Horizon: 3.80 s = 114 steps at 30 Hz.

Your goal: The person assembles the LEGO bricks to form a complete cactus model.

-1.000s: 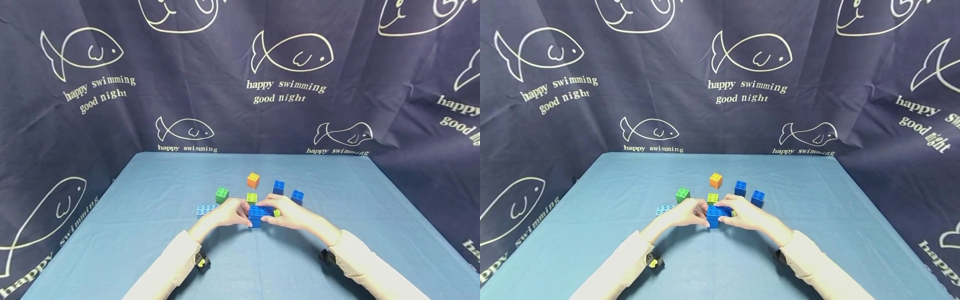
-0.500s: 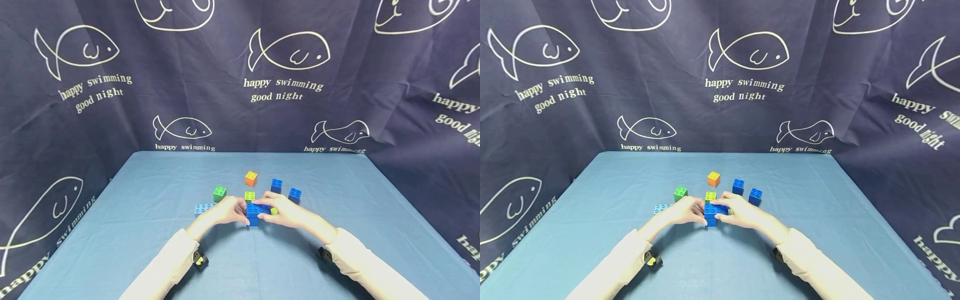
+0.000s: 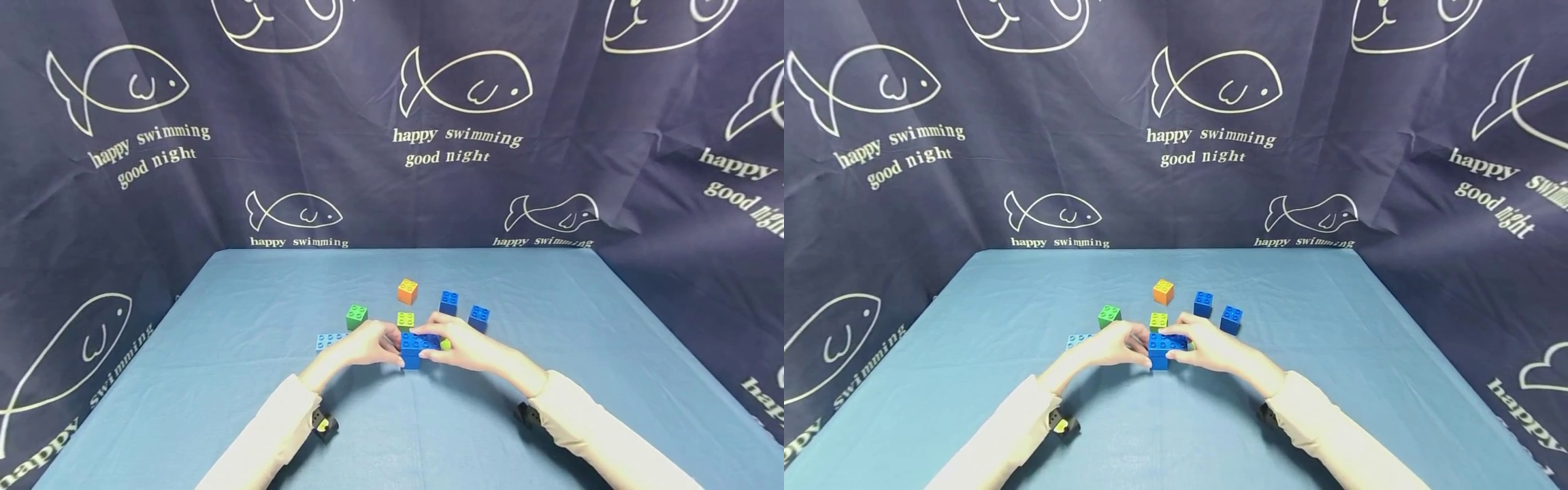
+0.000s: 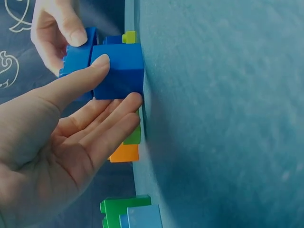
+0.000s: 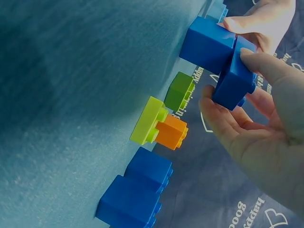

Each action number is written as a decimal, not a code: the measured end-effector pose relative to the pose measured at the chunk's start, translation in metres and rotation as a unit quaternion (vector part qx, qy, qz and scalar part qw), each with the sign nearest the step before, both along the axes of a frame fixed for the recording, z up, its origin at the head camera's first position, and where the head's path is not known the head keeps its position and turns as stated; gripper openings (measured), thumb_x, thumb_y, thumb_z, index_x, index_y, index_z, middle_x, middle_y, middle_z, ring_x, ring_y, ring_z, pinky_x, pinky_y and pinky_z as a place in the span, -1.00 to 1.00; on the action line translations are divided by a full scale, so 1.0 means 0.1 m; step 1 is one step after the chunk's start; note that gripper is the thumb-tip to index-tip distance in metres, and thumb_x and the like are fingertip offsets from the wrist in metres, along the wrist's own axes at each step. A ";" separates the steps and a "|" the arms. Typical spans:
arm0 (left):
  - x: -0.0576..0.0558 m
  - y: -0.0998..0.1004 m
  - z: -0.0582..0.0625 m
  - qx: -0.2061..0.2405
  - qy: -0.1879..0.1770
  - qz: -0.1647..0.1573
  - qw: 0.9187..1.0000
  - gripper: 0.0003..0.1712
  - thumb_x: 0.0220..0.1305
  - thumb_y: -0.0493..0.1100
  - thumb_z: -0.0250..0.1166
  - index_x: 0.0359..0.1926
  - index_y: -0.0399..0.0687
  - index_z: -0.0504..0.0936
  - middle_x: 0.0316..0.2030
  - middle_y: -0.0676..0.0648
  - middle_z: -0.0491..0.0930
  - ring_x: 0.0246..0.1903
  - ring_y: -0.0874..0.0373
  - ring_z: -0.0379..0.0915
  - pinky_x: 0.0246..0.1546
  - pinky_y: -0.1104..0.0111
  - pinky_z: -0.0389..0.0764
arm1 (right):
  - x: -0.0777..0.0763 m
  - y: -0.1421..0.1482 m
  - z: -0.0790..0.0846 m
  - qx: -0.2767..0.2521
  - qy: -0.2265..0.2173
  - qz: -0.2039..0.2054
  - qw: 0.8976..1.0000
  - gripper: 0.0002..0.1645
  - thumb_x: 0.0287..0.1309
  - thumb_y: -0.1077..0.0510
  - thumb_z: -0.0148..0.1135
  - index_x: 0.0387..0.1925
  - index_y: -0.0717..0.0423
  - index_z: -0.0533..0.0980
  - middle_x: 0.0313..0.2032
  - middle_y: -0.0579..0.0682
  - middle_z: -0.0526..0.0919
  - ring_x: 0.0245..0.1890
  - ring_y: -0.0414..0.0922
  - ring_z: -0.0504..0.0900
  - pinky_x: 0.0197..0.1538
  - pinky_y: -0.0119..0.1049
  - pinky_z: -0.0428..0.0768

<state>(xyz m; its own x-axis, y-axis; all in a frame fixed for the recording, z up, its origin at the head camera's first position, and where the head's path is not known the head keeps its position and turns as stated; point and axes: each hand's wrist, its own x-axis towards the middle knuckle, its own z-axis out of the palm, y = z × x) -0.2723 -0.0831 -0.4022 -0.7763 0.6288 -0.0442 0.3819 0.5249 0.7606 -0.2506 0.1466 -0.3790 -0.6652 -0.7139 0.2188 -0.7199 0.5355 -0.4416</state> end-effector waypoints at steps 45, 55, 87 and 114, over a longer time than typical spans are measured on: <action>-0.03 -0.03 -0.01 0.004 -0.011 0.000 1.000 -0.68 0.08 -0.20 0.40 -0.16 -0.24 0.55 -0.19 -0.15 0.65 -0.21 0.04 0.65 -0.20 0.39 0.62 | -0.01 -0.02 -0.02 0.001 -0.003 -0.005 1.000 -0.55 0.07 0.14 0.33 0.03 0.13 0.54 -0.37 -0.07 0.35 -0.36 -0.21 0.37 -0.37 -0.49 0.42; 0.00 -0.03 -0.04 0.026 -0.021 -0.001 0.999 -0.68 0.07 -0.23 0.40 -0.17 -0.26 0.54 -0.20 -0.16 0.65 -0.21 0.02 0.65 -0.18 0.39 0.62 | 0.01 0.02 -0.06 -0.025 -0.041 -0.026 0.999 -0.54 0.07 0.09 0.33 0.05 0.10 0.54 -0.29 -0.08 0.45 -0.32 -0.23 0.43 -0.26 -0.33 0.56; -0.31 0.11 0.04 0.095 0.089 0.074 0.989 -0.63 0.17 -0.23 0.31 -0.01 -0.31 0.54 -0.04 -0.24 0.61 -0.01 -0.05 0.54 0.04 0.20 0.53 | -0.04 0.05 -0.10 -0.057 -0.010 -0.034 0.998 -0.67 0.06 0.07 0.33 -0.14 0.11 0.52 -0.21 -0.06 0.56 -0.25 -0.20 0.48 -0.18 -0.29 0.56; -0.44 0.17 -0.07 0.035 0.069 0.091 0.993 -0.54 0.15 -0.22 0.33 0.06 -0.28 0.48 -0.01 -0.22 0.58 0.01 -0.06 0.52 0.06 0.16 0.51 | -0.03 0.06 -0.14 -0.071 0.013 -0.031 0.997 -0.67 0.05 0.09 0.34 -0.15 0.14 0.53 -0.22 -0.03 0.57 -0.26 -0.18 0.48 -0.19 -0.36 0.50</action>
<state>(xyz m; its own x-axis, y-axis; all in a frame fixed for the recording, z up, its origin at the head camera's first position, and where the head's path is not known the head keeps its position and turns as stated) -0.3160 -0.0661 -0.4093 -0.8725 0.4762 0.1096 0.3894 0.5423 0.7445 -0.2538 0.1526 -0.3930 -0.6998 -0.6321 0.3327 -0.6998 0.5131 -0.4970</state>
